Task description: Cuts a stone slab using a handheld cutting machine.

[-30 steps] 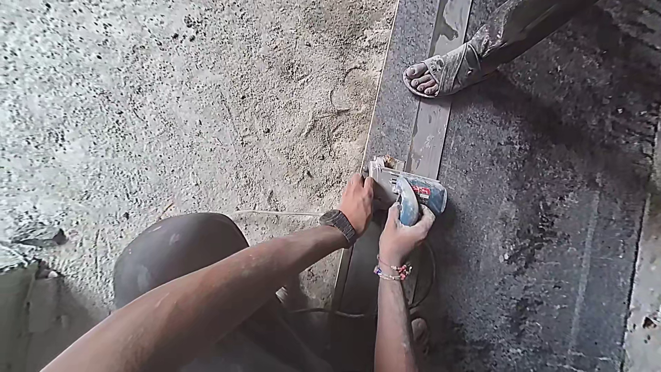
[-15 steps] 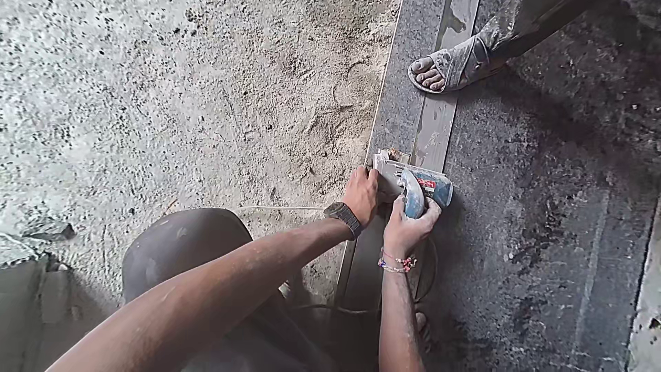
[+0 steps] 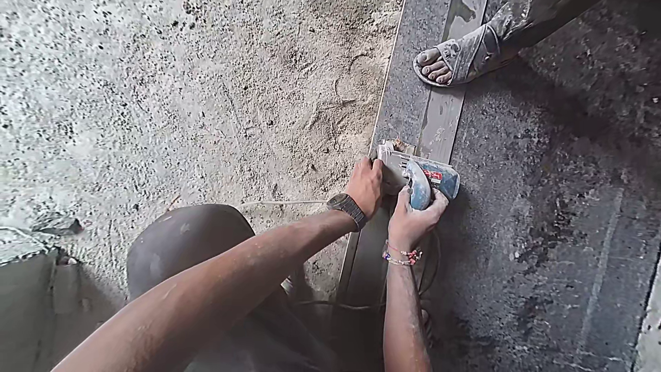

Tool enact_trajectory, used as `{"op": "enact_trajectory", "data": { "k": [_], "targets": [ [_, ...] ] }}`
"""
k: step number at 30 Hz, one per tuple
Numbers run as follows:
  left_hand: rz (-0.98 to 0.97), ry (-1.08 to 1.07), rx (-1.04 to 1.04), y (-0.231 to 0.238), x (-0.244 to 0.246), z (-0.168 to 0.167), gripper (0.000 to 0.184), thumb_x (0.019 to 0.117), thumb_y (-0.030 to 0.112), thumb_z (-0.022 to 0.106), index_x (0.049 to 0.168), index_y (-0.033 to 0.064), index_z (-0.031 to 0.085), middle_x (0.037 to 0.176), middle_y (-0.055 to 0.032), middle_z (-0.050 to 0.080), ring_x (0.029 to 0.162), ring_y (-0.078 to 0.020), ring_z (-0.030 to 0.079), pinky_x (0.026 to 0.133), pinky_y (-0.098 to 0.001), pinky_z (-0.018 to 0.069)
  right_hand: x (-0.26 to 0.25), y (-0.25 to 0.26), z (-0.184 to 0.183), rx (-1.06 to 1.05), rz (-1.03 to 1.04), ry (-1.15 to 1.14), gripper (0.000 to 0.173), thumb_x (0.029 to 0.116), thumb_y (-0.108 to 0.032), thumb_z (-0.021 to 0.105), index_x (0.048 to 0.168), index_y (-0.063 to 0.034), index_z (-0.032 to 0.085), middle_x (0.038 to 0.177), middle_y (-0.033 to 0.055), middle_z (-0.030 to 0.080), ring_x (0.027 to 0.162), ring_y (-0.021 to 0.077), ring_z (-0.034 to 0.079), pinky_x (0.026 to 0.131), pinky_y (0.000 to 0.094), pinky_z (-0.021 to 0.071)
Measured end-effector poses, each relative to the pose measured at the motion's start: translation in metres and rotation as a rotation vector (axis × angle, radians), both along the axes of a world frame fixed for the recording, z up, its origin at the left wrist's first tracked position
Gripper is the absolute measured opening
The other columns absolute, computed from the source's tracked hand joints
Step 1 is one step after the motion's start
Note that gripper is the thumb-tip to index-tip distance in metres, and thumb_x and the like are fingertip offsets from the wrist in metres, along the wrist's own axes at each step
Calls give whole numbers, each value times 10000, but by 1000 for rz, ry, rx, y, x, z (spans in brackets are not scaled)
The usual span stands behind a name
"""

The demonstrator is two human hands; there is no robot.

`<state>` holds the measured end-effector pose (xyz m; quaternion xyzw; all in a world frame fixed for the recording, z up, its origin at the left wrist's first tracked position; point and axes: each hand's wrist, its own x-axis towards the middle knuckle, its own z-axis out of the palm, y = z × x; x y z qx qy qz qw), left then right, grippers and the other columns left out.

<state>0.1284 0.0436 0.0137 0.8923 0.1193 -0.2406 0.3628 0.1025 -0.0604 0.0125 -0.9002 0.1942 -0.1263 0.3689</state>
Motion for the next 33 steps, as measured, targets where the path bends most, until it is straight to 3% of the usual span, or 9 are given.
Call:
{"op": "enact_trajectory", "data": {
  "k": [20,33],
  "targets": [
    [44,-88,2,3,13,-5,394,947,121,718,1272,-66,598,1209,-299,582,1166,-443,601,995,-534,516,17,3,-3,9,28,-49,528,856,-105,757,1269,120,516,1070,208,641,957,177,655,887,277,532],
    [37,-69,-14,7,25,-1,440,947,141,731,1308,-62,583,1248,-316,575,1204,-456,587,1031,-533,497,27,6,-4,16,28,-70,505,865,-111,743,1258,120,525,1065,200,638,961,162,646,889,259,520]
  ]
}}
